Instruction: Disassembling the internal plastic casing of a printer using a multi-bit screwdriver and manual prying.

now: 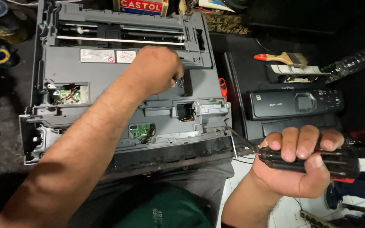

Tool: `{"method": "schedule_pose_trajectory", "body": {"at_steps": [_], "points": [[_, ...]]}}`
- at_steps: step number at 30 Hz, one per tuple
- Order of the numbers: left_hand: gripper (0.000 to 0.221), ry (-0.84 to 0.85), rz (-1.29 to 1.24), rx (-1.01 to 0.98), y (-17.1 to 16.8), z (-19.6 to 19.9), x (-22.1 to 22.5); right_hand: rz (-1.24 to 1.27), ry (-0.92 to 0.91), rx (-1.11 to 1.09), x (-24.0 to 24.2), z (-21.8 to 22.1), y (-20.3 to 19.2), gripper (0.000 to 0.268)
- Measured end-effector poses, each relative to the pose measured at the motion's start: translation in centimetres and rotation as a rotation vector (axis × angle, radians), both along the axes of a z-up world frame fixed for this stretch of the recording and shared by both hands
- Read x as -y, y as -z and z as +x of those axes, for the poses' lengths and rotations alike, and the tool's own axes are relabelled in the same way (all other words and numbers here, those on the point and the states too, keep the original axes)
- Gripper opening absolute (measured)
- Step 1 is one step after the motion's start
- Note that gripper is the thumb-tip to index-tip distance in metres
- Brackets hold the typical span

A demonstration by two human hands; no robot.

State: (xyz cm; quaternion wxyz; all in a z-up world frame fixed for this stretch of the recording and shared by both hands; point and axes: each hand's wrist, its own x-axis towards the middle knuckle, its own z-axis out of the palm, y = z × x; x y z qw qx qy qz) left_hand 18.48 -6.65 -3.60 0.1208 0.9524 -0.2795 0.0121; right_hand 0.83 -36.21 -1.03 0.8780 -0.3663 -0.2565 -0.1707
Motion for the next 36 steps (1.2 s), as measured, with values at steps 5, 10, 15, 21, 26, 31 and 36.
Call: {"method": "schedule_pose_trajectory", "body": {"at_steps": [5, 10, 15, 21, 26, 31, 36], "points": [[0.021, -0.020, 0.097, 0.043, 0.8, 0.4, 0.6, -0.023, -0.018, -0.026, 0.4, 0.0, 0.2, 0.026], [0.011, 0.001, 0.050, -0.001, 0.1, 0.1, 0.2, -0.030, -0.070, -0.046, -0.9, -0.3, -0.6, 0.024], [0.019, 0.017, -0.495, -0.070, -5.4, -3.4, -2.5, -0.042, -0.118, -0.035, -1.1, -1.1, -0.9, 0.026], [0.020, 0.231, -1.001, 0.301, -10.2, -16.9, -7.2, 0.056, -0.424, -0.201, -3.1, -1.1, -3.3, 0.024], [0.015, -0.522, -1.287, 0.540, -1.3, -24.1, -11.2, 0.124, -0.593, -0.450, -4.7, 0.1, -2.0, 0.022], [0.029, -0.719, -1.612, 0.447, 4.0, -24.1, -12.8, 0.172, -0.751, -0.505, -8.2, 0.9, -0.2, 0.024], [0.020, -0.640, -1.774, 0.329, 5.1, -21.8, -13.5, 0.215, -0.851, -0.480, -9.7, 0.7, 0.7, 0.021]]}}
